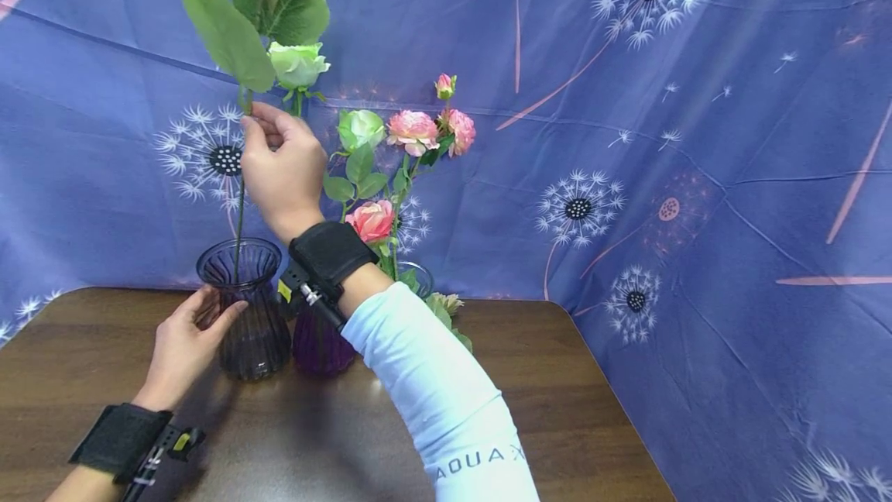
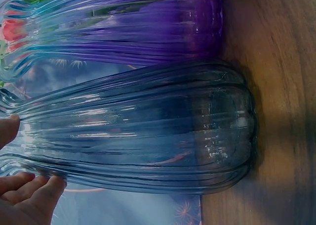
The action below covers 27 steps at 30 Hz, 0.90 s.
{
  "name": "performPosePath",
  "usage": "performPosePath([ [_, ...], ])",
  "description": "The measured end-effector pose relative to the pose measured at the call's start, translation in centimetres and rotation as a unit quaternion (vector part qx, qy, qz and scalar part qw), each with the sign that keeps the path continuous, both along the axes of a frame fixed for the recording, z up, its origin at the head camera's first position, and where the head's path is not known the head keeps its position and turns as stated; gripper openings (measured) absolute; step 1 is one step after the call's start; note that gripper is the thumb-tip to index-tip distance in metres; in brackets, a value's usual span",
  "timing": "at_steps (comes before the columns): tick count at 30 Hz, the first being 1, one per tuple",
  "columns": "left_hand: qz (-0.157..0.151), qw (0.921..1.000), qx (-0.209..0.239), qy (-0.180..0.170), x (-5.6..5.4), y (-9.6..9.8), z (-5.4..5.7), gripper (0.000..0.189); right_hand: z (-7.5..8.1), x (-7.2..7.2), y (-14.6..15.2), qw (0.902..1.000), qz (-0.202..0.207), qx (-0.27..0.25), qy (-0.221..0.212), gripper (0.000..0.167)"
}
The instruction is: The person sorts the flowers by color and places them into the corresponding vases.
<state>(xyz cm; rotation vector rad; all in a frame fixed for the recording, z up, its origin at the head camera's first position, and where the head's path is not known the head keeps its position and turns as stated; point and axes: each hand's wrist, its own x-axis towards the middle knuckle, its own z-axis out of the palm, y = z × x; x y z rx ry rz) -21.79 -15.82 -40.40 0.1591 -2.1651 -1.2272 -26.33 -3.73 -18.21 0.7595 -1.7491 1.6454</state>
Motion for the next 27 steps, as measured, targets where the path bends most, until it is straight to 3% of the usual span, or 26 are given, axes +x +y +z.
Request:
performPosePath([
  [13, -0.011, 0.9996, -0.020, -0.014, 0.2, -0.2, 0.0, 0.046, -1.6, 0.3, -1.0, 0.9991, -0.003, 0.041, -0.008, 0.021],
  [21, -0.012, 0.9995, -0.029, 0.001, -0.2, -0.2, -0.1, 0.044, -2.1, 0.0, -1.1, 0.9990, -0.008, 0.044, -0.005, 0.021],
  [27, -0.006, 0.9996, -0.027, -0.009, 0.0, -0.2, -0.2, 0.044, -2.9, -0.1, -1.5, 0.9987, -0.013, 0.048, -0.011, 0.018],
])
